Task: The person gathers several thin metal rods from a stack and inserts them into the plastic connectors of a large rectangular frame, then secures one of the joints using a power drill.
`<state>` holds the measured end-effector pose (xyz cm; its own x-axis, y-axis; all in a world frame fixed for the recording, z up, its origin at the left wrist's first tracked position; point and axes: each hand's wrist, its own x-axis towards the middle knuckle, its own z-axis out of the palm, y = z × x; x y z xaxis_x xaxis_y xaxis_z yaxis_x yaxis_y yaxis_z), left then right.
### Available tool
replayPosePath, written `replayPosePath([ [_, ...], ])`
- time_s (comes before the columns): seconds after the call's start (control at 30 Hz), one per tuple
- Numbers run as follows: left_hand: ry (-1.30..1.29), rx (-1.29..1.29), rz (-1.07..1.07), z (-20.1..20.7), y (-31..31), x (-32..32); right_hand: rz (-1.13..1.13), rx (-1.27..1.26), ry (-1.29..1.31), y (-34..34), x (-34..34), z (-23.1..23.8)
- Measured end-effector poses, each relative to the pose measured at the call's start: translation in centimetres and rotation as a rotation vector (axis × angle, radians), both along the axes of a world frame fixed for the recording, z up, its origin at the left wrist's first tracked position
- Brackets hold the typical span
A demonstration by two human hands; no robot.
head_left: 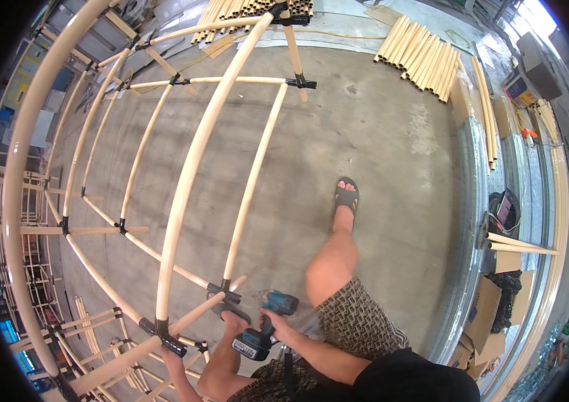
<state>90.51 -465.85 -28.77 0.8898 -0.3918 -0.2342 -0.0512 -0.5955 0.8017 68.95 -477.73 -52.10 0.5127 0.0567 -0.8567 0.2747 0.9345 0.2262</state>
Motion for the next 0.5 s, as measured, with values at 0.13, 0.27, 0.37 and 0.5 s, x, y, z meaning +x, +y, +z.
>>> replayPosePath([
  [0.13,0.01,0.167,-0.064,3.0,1.4,-0.9,-0.079,-0.149,0.074,-2.9,-0.3,1.6],
  [0.27,0.233,0.726,-0.503,11.8,-3.1,-5.4,-0.084,-0.359,0.059,-8.3,0.0,4.6],
  [0.37,0.313,0.483,-0.59,15.4,-5.3,-9.4,-0.04,-0.533,-0.012,-12.7,-0.9,8.1],
  [0.5,-0.135,0.264,-0.588,18.6,-13.5,-12.4,0.047,-0.815,0.085,-16.0,-1.8,10.9],
])
